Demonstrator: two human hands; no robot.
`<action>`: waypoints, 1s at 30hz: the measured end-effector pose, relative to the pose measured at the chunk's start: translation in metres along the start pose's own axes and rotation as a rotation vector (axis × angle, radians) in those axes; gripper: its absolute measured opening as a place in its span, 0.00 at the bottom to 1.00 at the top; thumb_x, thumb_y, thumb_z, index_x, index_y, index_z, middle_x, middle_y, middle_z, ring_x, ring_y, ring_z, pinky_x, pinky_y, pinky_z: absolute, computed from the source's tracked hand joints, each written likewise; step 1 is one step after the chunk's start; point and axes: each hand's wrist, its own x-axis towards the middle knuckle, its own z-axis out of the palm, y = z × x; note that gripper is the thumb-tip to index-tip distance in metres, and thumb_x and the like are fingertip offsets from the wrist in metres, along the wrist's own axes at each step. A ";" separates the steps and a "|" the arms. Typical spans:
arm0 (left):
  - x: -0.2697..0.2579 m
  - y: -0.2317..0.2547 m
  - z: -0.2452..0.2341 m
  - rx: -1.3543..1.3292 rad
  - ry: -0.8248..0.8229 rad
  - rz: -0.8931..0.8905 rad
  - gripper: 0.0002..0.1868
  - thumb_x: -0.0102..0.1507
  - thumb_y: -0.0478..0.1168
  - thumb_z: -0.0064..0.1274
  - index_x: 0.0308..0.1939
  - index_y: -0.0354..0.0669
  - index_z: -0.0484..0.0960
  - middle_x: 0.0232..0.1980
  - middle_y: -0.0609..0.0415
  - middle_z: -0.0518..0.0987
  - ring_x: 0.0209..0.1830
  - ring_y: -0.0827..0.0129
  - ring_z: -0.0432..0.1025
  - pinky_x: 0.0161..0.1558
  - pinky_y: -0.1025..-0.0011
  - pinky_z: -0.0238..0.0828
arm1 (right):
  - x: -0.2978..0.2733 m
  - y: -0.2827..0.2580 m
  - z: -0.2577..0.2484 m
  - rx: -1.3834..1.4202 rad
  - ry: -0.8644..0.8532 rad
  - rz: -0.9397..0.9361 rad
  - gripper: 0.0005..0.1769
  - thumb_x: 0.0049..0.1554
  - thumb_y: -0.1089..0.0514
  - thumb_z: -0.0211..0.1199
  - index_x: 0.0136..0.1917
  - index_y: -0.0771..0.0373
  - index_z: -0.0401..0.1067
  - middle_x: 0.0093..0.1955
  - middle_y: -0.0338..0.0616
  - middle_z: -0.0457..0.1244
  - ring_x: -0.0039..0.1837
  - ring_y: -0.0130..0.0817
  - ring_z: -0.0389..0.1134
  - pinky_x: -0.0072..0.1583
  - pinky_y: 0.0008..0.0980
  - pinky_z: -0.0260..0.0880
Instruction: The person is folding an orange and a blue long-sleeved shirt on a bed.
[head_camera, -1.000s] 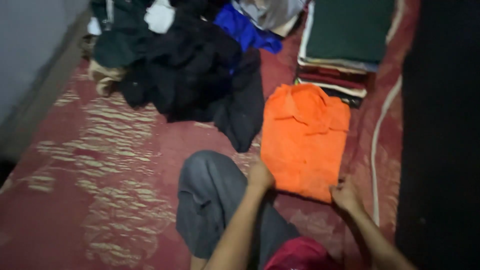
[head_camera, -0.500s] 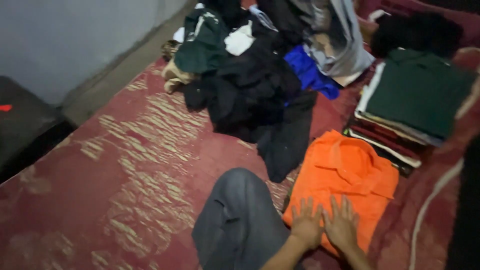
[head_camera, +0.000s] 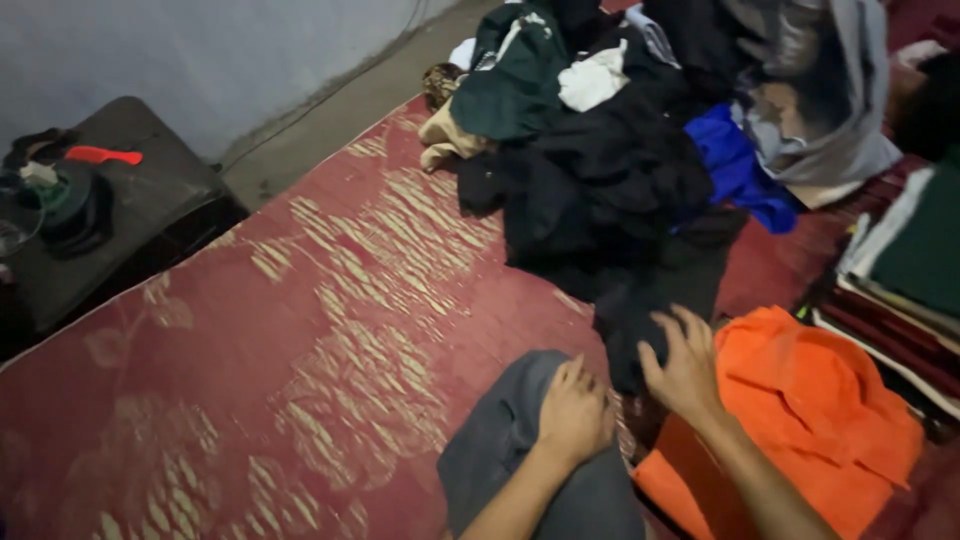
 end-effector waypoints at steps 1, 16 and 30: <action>0.002 -0.003 0.004 0.014 -0.034 -0.001 0.16 0.56 0.42 0.58 0.43 0.32 0.83 0.50 0.36 0.80 0.67 0.42 0.66 0.70 0.52 0.58 | 0.026 -0.008 0.009 0.018 -0.009 -0.024 0.29 0.51 0.54 0.67 0.65 0.64 0.70 0.71 0.61 0.58 0.73 0.62 0.56 0.71 0.54 0.57; 0.016 -0.044 0.037 -0.132 0.046 -0.176 0.19 0.58 0.47 0.58 0.43 0.34 0.85 0.49 0.38 0.80 0.63 0.39 0.67 0.69 0.39 0.48 | 0.305 0.056 0.118 -0.105 0.029 0.025 0.45 0.55 0.37 0.70 0.77 0.60 0.62 0.81 0.68 0.47 0.82 0.67 0.43 0.75 0.65 0.45; 0.011 -0.064 0.092 -0.045 -0.196 -0.280 0.22 0.58 0.52 0.57 0.46 0.38 0.83 0.53 0.39 0.78 0.68 0.40 0.62 0.65 0.31 0.42 | 0.299 0.073 0.164 0.097 -0.304 0.259 0.21 0.52 0.41 0.67 0.54 0.52 0.76 0.56 0.49 0.69 0.64 0.52 0.67 0.61 0.55 0.65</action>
